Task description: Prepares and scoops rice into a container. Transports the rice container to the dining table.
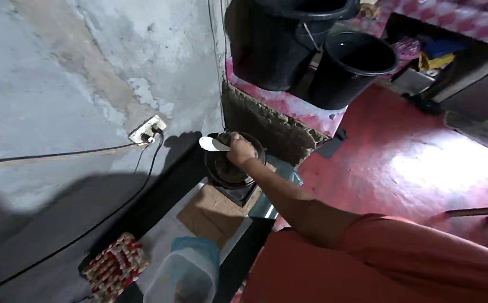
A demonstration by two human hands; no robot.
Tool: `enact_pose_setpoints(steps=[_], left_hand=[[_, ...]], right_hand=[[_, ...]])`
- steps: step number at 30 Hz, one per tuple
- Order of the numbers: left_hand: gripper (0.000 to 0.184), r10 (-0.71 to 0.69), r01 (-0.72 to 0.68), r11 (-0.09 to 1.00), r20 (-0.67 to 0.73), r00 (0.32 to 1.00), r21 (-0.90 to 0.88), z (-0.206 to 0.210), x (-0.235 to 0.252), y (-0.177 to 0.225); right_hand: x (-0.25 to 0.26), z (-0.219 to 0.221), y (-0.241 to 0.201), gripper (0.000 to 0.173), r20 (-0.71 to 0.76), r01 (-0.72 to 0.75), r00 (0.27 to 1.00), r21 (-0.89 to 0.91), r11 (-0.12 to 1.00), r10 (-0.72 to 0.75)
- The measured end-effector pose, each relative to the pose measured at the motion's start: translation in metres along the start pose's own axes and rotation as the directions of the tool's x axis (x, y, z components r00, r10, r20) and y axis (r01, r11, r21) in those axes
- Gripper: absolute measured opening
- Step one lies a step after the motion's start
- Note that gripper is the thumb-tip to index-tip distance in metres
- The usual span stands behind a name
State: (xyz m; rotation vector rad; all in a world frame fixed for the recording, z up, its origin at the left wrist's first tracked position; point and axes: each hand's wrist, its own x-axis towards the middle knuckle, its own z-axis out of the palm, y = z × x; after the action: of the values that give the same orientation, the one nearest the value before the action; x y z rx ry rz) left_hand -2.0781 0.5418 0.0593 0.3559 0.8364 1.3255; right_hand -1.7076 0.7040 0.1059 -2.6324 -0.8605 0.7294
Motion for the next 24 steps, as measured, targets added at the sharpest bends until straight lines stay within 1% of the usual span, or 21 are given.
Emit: enact_pose_setpoints(steps=[1,2,3,5,7,8,10,11,13,15,16,17,18,21,22,24], left_hand=[[0.042,-0.008,0.008,1.0,0.011,1.0,-0.022,0.003,0.004,-0.006],[0.048,-0.024,0.027,0.998,0.052,0.998,-0.059,-0.002,0.01,-0.012],[0.054,-0.059,0.066,0.996,0.107,0.993,-0.064,-0.006,0.015,-0.016],[0.062,-0.116,0.124,0.992,0.178,0.977,-0.035,-0.001,0.02,-0.021],[0.062,-0.113,0.118,0.993,0.209,0.972,-0.015,0.008,0.02,-0.024],[0.062,-0.099,0.105,0.994,0.21,0.973,-0.019,0.014,0.018,-0.025],[0.059,-0.043,0.055,0.997,0.187,0.981,-0.057,0.027,0.008,-0.026],[0.055,-0.019,0.029,0.998,0.162,0.987,-0.057,0.03,0.004,-0.026],[0.054,-0.005,0.012,0.999,0.139,0.99,-0.051,0.029,-0.005,-0.028],[0.055,-0.001,0.003,1.0,0.121,0.993,-0.017,0.022,-0.011,-0.033],[0.053,0.009,-0.009,1.0,0.089,0.996,0.0,0.025,-0.015,-0.036],[0.05,0.024,-0.024,1.0,0.052,0.998,0.008,0.029,-0.018,-0.039],[0.046,0.036,-0.037,0.998,0.013,0.999,0.044,0.036,-0.022,-0.042],[0.041,0.072,-0.069,0.989,-0.02,0.997,0.128,0.024,-0.024,-0.055],[0.04,0.071,-0.067,0.99,-0.032,0.997,0.121,0.023,-0.025,-0.06],[0.042,0.035,-0.034,0.999,-0.05,0.998,0.02,0.035,-0.03,-0.071]], right_hand=[[0.0,0.002,0.002,0.071,-0.001,0.015,1.0,0.036,0.999,-0.015],[-0.002,0.003,0.005,0.068,-0.011,0.041,0.999,0.076,0.996,-0.04],[-0.003,0.003,0.006,0.065,-0.007,0.063,0.998,0.092,0.994,-0.062],[-0.003,-0.002,0.008,0.063,0.014,0.106,0.994,0.092,0.99,-0.108],[-0.001,-0.015,0.014,0.066,0.018,0.177,0.984,0.077,0.981,-0.179],[0.001,-0.024,0.019,0.065,-0.004,0.223,0.975,0.075,0.972,-0.224],[0.01,-0.054,0.027,0.057,-0.045,0.306,0.952,0.057,0.95,-0.304],[0.015,-0.074,0.032,0.054,-0.053,0.354,0.935,0.048,0.934,-0.352],[0.035,-0.113,0.054,0.049,-0.059,0.489,0.871,0.001,0.872,-0.488],[0.072,-0.148,0.085,0.048,-0.035,0.608,0.79,-0.082,0.79,-0.612],[0.092,-0.164,0.103,0.049,-0.007,0.639,0.764,-0.125,0.759,-0.645],[0.113,-0.177,0.122,0.051,0.024,0.646,0.758,-0.168,0.745,-0.652],[0.13,-0.189,0.14,0.052,0.062,0.633,0.77,-0.209,0.746,-0.636],[0.179,-0.204,0.192,0.048,0.135,0.572,0.816,-0.325,0.753,-0.562],[0.195,-0.205,0.208,0.045,0.14,0.553,0.828,-0.365,0.749,-0.543],[0.211,-0.206,0.231,0.043,0.156,0.534,0.841,-0.396,0.747,-0.518]])
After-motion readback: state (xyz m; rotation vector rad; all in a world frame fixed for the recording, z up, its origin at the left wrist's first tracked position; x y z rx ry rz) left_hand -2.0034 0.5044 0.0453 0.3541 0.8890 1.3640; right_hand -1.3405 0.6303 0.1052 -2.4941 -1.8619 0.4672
